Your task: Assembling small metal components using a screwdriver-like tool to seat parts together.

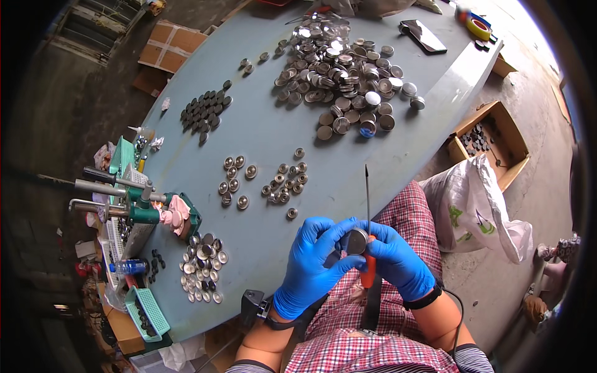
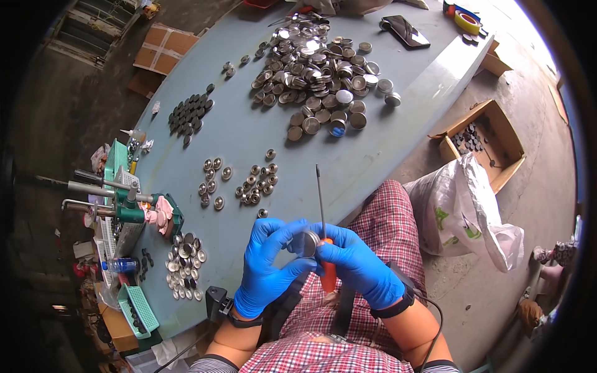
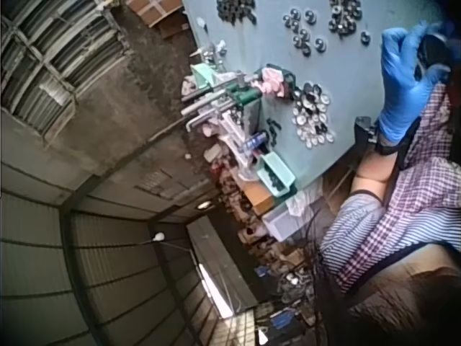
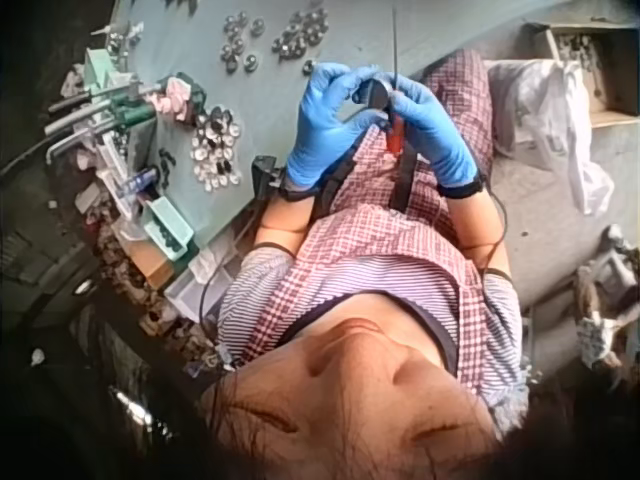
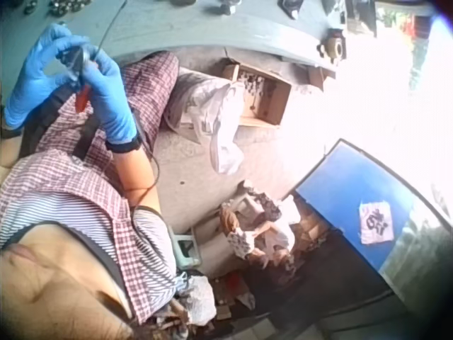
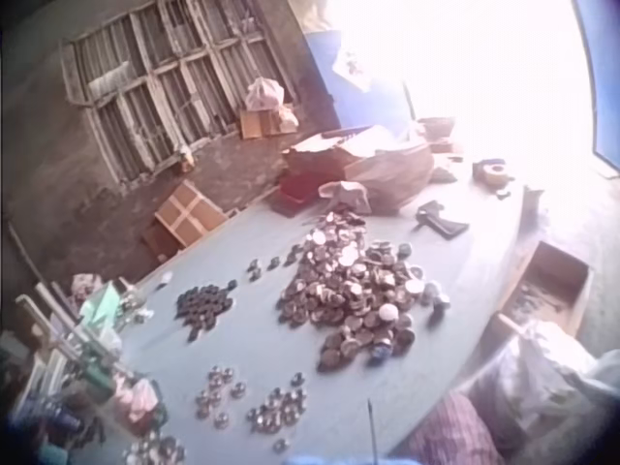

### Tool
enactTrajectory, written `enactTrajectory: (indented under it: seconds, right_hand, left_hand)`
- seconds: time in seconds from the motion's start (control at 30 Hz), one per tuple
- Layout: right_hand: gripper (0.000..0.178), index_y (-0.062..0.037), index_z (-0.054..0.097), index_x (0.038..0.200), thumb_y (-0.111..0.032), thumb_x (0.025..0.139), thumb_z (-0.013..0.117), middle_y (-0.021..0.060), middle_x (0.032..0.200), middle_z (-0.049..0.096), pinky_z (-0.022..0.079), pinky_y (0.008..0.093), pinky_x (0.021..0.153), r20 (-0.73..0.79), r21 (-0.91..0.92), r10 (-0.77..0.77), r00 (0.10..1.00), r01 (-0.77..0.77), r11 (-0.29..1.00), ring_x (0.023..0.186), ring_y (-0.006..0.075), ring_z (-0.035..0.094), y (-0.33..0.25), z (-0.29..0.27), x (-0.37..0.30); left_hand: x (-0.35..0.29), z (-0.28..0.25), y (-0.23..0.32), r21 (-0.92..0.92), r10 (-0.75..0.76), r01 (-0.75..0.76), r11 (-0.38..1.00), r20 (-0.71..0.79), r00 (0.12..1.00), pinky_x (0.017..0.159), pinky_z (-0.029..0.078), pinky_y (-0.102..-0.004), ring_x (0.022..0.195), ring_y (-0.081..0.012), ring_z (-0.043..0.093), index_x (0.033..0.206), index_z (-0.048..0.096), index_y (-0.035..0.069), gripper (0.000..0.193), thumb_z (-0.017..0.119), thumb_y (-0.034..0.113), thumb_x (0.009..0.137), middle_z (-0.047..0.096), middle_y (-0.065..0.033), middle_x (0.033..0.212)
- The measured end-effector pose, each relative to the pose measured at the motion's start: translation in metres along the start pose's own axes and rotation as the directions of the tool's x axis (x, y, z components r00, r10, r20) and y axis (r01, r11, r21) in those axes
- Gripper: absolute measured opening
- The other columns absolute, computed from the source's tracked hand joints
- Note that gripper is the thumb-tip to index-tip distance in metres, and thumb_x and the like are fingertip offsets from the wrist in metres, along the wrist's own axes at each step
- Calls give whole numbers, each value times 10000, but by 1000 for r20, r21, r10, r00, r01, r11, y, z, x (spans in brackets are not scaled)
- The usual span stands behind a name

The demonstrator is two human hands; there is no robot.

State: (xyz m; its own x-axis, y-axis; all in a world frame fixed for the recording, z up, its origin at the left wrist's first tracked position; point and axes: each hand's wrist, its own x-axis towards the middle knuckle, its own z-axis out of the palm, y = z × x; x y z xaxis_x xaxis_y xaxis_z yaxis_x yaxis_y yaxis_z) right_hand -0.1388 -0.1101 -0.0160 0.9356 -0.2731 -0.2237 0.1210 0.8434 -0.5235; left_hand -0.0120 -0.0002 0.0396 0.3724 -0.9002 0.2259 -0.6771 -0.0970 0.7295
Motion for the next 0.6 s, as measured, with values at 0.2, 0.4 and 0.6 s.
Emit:
enactTrajectory:
  seconds: [0.2, 0.4, 0.6]
  right_hand:
    - [563, 19, 540, 1209, -383, 842, 685, 58, 989, 610, 452, 248, 710, 197, 271, 45, 979, -99, 958, 712, 112, 558, 17, -16, 2]
    - [662, 36, 528, 1228, -450, 811, 698, 75, 981, 612, 460, 254, 678, 134, 280, 45, 990, -82, 957, 720, 111, 569, 22, -9, -6]
    - [640, 32, 522, 1233, -408, 810, 716, 78, 1018, 619, 486, 240, 727, 285, 347, 33, 958, -135, 928, 812, 120, 596, 25, -26, -5]
  left_hand:
    - [-9, 5, 4, 342, 125, -110, 933, -21, 992, 765, 373, -352, 822, -182, 484, 1207, 645, 175, 519, 770, 196, 704, 485, -6, 945]
    - [-13, 6, -1, 115, 347, -341, 933, -44, 937, 728, 357, -331, 834, -179, 481, 972, 742, 220, 285, 746, 126, 702, 522, 28, 922]
    - [-17, 5, 0, -25, 163, -165, 986, -68, 984, 742, 443, -294, 844, -189, 518, 1077, 681, 102, 364, 792, 145, 732, 522, -50, 936]
